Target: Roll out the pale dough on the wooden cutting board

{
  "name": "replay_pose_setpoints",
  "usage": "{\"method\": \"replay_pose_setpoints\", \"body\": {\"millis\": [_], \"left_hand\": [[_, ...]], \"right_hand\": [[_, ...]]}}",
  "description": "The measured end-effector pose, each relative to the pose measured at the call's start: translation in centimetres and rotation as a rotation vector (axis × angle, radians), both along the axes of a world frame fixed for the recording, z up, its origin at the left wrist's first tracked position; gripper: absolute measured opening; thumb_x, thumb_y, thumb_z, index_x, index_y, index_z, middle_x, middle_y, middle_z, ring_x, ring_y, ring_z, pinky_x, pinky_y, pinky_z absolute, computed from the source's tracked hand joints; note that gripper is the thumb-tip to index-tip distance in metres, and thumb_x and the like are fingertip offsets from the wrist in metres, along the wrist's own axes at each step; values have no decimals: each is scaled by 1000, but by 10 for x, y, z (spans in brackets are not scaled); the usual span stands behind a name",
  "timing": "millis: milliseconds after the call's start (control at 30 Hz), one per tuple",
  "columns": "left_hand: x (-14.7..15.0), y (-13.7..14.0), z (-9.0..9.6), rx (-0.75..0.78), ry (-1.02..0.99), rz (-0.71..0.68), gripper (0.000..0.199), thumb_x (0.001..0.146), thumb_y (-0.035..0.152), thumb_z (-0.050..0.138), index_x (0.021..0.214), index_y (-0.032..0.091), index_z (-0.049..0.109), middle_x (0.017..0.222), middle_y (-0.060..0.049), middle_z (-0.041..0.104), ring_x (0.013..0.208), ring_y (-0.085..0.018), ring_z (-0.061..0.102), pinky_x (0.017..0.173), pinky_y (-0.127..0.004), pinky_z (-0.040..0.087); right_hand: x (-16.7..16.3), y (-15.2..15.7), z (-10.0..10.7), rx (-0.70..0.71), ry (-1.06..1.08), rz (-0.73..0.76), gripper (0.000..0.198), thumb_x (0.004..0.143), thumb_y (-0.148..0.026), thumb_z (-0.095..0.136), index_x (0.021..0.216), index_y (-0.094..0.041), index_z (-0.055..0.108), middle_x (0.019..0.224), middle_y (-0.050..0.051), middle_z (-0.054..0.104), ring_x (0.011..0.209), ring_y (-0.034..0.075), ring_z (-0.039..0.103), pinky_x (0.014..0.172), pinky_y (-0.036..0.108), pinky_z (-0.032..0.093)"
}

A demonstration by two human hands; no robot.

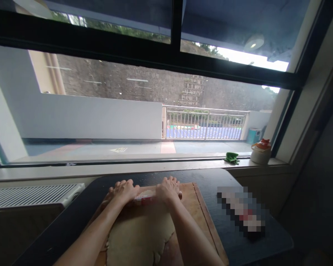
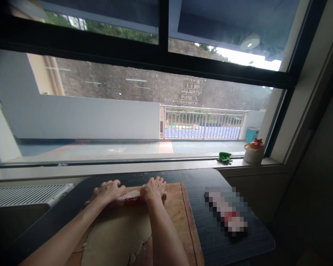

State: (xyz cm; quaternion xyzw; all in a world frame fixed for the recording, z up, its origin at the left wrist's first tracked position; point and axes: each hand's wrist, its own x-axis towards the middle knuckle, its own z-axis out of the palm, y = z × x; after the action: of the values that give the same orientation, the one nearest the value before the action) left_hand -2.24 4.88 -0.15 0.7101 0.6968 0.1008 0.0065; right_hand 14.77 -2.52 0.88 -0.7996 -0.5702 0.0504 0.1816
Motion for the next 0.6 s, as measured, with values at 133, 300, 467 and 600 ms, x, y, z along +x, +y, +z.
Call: {"method": "replay_pose_setpoints", "body": {"millis": [133,300,467,600], "left_hand": [[-2,-26,7,-11,10,-2,45,77,47,35,99,22,66,117,-14,60,111,-35,48,89,-50,32],[-3,-40,11,3,17,11,48,79,48,33,98,21,67,116,-15,60,110,-33,50,89,-47,33],[-1,-21,4,35,6,34,47,76,48,39,101,21,67,116,-15,60,110,-35,49,89,-49,34],[1,4,1,91,-17,9,44,76,44,39,100,20,66,112,-14,62,107,-33,51,86,-47,37]], "right_hand": [[-4,-21,2,25,-6,4,31,84,-32,39,95,-18,64,106,14,58,101,28,50,87,42,35],[-6,-32,3,37,-14,20,33,85,-33,39,97,-17,65,106,14,58,102,28,50,87,41,34],[-3,-18,1,34,-18,17,32,85,-34,39,98,-17,64,108,14,57,104,28,49,88,41,34],[3,6,1,42,-20,20,32,83,-34,42,101,-16,62,111,15,56,106,29,48,89,41,33]]}}
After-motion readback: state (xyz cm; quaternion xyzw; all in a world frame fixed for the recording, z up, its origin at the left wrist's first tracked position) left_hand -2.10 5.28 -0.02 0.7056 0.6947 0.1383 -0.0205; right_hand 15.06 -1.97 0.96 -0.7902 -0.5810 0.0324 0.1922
